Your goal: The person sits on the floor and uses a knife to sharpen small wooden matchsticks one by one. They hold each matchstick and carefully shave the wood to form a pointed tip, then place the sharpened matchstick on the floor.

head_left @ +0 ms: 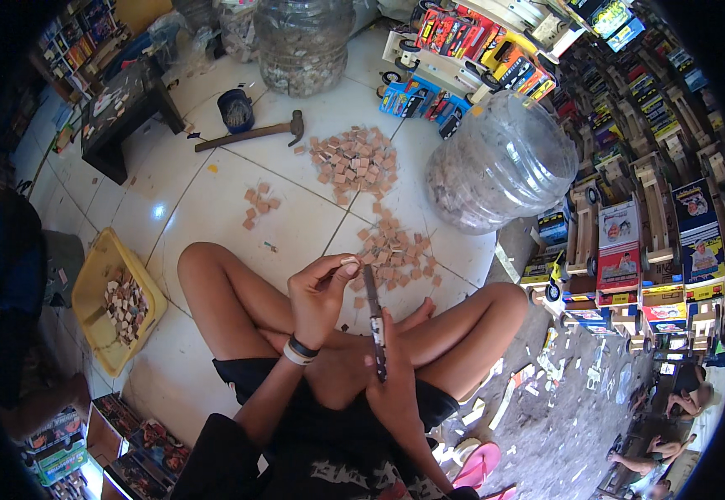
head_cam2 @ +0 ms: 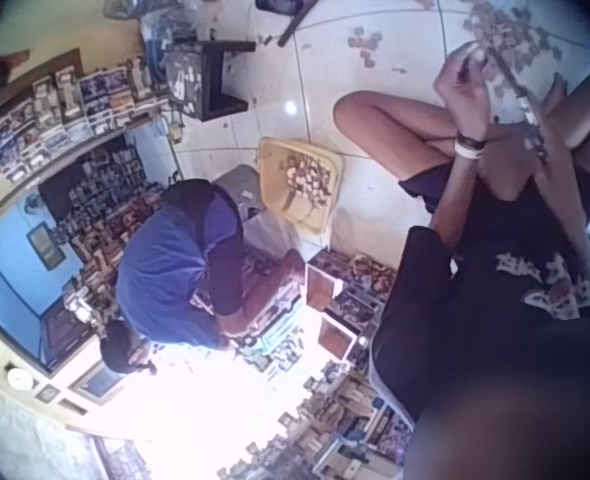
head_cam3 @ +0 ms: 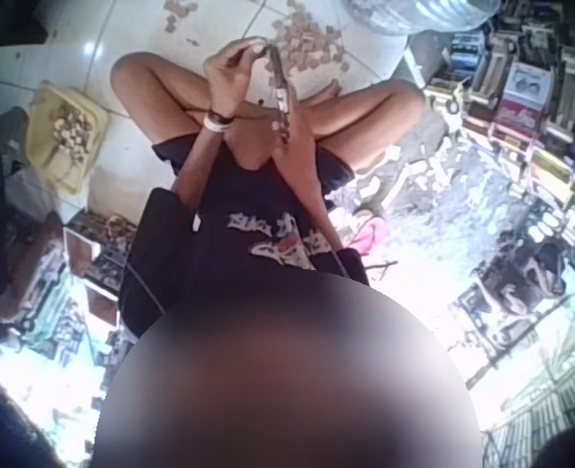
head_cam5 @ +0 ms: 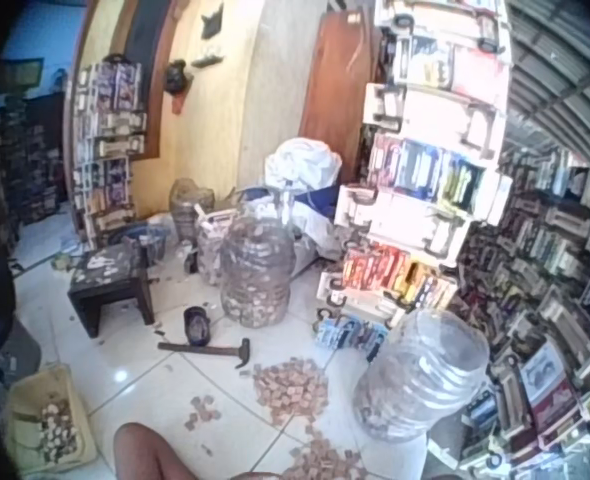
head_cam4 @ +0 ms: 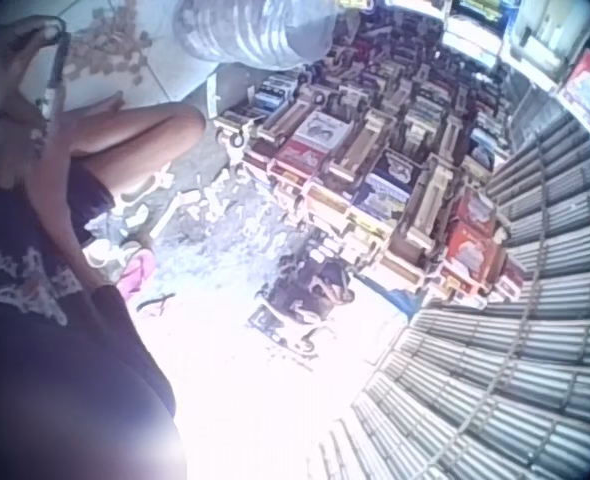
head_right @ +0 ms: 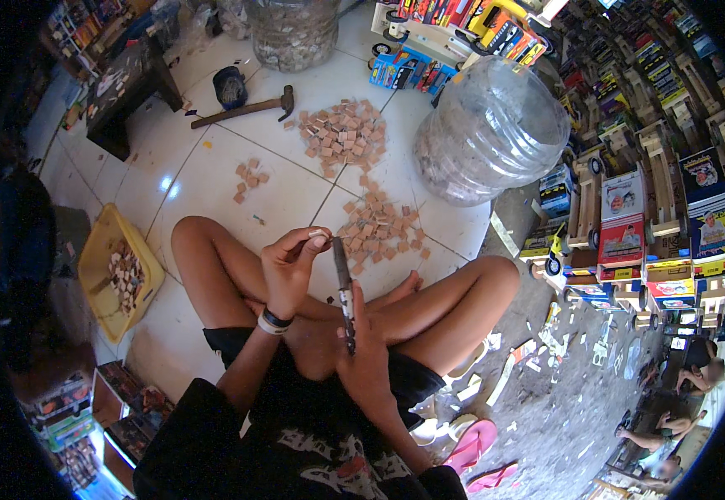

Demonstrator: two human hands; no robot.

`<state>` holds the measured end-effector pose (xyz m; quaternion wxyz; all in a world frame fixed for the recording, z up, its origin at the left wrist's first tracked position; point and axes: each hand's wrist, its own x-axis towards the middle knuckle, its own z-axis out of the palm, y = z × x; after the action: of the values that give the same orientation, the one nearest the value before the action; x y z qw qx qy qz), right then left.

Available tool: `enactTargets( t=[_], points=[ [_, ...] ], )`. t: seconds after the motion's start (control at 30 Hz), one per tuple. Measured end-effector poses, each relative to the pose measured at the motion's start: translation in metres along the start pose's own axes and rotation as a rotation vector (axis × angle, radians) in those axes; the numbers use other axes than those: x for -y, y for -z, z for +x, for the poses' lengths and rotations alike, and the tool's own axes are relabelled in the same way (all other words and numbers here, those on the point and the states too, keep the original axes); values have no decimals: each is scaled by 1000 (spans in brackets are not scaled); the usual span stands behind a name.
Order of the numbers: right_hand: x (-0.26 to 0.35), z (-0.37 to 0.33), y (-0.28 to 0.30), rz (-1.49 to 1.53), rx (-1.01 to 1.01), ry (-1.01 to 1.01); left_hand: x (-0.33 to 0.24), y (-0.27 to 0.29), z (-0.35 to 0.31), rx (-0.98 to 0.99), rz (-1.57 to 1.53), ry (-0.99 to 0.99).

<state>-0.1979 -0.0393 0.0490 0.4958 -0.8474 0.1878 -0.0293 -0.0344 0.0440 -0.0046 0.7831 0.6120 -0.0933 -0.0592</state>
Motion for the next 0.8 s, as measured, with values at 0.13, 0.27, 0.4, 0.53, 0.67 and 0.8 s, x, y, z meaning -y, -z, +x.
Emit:
enactTargets(
  t=[0.13,0.27,0.4,0.53,0.67,0.8],
  points=[
    [-16,2,17,50,-34,-81,-16,17,12,27,-127,252],
    [-28,-4,37,132,98,15,-34,30,25,115,-132,414],
    [-30,-5,37,144,166,5,-46,30,25,149,-115,420],
    [-28,0,32,142,151,61,-49,26,22,167,-99,420],
    [-27,5,30,187,151,67,-46,21,18,153,-56,439],
    [-26,7,31,156,149,74,-43,18,17,162,-81,418]
  ],
)
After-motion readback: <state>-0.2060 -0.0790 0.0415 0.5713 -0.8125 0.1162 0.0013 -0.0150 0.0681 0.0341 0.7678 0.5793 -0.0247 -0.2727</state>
